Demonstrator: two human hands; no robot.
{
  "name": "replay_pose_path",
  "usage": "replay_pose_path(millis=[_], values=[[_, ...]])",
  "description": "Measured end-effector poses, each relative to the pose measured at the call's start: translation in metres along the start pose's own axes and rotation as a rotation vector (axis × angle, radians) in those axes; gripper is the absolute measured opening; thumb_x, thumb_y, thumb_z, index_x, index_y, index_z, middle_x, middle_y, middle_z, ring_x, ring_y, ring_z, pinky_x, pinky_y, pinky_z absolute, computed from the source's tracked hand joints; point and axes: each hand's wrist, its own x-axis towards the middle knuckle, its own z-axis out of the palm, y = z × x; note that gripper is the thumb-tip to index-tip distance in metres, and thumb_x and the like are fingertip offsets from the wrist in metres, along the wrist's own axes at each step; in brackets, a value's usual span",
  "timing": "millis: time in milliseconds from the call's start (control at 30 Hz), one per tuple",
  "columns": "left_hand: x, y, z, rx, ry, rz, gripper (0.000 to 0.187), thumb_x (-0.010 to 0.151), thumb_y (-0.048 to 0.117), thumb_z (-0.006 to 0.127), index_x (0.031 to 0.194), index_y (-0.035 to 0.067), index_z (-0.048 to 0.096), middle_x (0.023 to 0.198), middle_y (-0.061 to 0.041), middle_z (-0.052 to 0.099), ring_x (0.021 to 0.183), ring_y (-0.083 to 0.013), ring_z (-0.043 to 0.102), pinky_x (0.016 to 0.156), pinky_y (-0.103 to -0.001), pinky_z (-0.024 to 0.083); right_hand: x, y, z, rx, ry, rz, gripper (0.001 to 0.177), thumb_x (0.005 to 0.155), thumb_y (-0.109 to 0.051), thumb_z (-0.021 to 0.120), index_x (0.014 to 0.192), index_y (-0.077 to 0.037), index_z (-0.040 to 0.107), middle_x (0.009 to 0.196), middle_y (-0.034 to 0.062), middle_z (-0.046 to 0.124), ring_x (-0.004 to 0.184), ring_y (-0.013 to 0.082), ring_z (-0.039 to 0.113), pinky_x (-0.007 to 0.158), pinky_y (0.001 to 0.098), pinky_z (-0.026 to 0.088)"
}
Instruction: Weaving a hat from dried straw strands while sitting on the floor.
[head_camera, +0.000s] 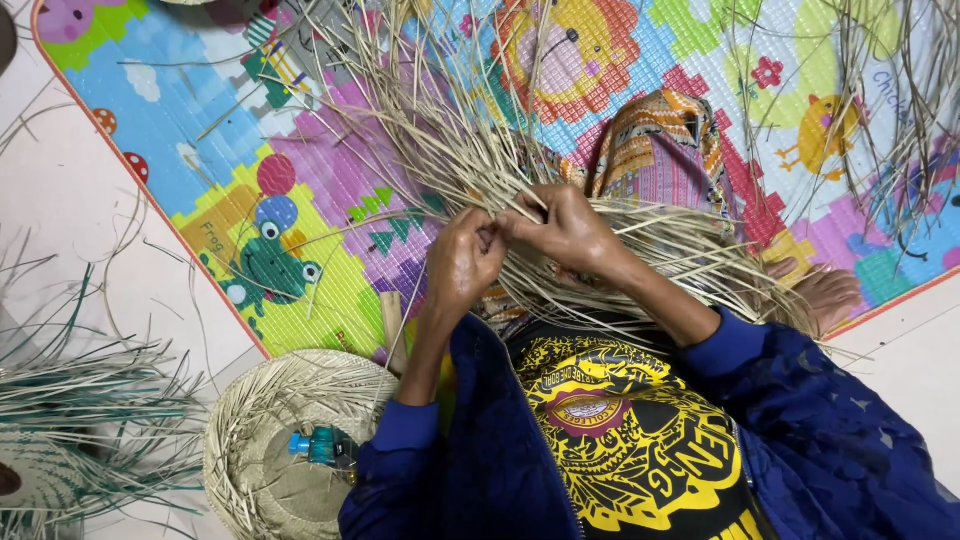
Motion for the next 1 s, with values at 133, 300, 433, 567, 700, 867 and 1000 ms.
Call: replay_pose_path(millis=[133, 300, 433, 567, 700, 867, 1000], values=[[0.002, -0.008, 0.000, -0.052, 0.008, -0.082, 0.017, 0.093, 0.014, 0.068, 0.082, 0.001, 0.065, 0.069, -0.013, 0.061, 0.062, -0.0299, 0.066, 0.057, -0.041, 0.053, 0.009, 0.009, -0.003, 0.086, -0.052, -0.076, 0.015, 0.095, -0.008, 0.072, 0.090, 0.005, 0.067, 0.071, 0.0133, 0.059, 0.063, 0.0275, 0.058, 0.062, 0.0388, 0.052], [0.000, -0.034, 0.009, -0.450, -0.044, -0.269, 0.011, 0.091, 0.007, 0.066, 0.085, -0.002, 0.063, 0.068, -0.004, 0.057, 0.059, -0.0106, 0.053, 0.052, -0.026, 0.044, 0.023, 0.061, 0.007, -0.266, -0.092, -0.163, 0.020, 0.092, -0.004, 0.072, 0.105, 0.008, 0.063, 0.089, 0.0255, 0.065, 0.083, 0.0448, 0.070, 0.071, 0.0530, 0.058], [0.002, -0.053, 0.026, -0.523, -0.047, -0.300, 0.011, 0.089, 0.009, 0.067, 0.084, -0.001, 0.065, 0.064, -0.003, 0.058, 0.057, -0.0083, 0.055, 0.049, -0.024, 0.044, 0.028, 0.080, 0.017, -0.403, -0.129, -0.166, 0.020, 0.092, -0.003, 0.069, 0.109, 0.007, 0.066, 0.090, 0.0268, 0.068, 0.084, 0.0466, 0.072, 0.074, 0.0529, 0.058], [0.002, -0.038, 0.018, -0.102, 0.056, -0.121, 0.013, 0.084, 0.014, 0.073, 0.074, 0.008, 0.067, 0.066, -0.006, 0.061, 0.063, -0.0195, 0.060, 0.059, -0.033, 0.048, 0.031, 0.072, 0.015, -0.427, -0.160, -0.151, 0.019, 0.092, -0.001, 0.068, 0.108, 0.008, 0.067, 0.091, 0.0293, 0.070, 0.088, 0.0464, 0.072, 0.078, 0.0539, 0.058], [-0.002, -0.026, 0.007, 0.248, 0.114, 0.066, 0.009, 0.086, 0.015, 0.072, 0.079, 0.009, 0.073, 0.080, -0.010, 0.063, 0.081, -0.0275, 0.061, 0.073, -0.040, 0.049, 0.030, 0.047, 0.009, -0.345, -0.201, -0.161, 0.016, 0.093, -0.001, 0.068, 0.107, 0.007, 0.066, 0.093, 0.0294, 0.070, 0.089, 0.0462, 0.072, 0.081, 0.0536, 0.058], [0.000, -0.028, 0.014, 0.074, 0.113, -0.001, 0.008, 0.086, 0.015, 0.071, 0.083, 0.008, 0.073, 0.079, -0.013, 0.066, 0.082, -0.0343, 0.064, 0.073, -0.044, 0.051, 0.024, 0.042, 0.003, -0.274, -0.163, -0.119, 0.025, 0.095, -0.005, 0.069, 0.115, 0.005, 0.058, 0.090, 0.0301, 0.069, 0.087, 0.0495, 0.070, 0.077, 0.0588, 0.055], [-0.003, -0.039, 0.027, 0.176, 0.186, 0.033, 0.007, 0.086, 0.018, 0.074, 0.083, 0.012, 0.073, 0.076, -0.007, 0.067, 0.080, -0.0301, 0.066, 0.074, -0.042, 0.053, 0.027, 0.059, 0.003, -0.282, -0.177, -0.142, 0.020, 0.093, -0.002, 0.069, 0.110, 0.003, 0.060, 0.089, 0.0281, 0.070, 0.086, 0.0481, 0.071, 0.077, 0.0546, 0.057]])
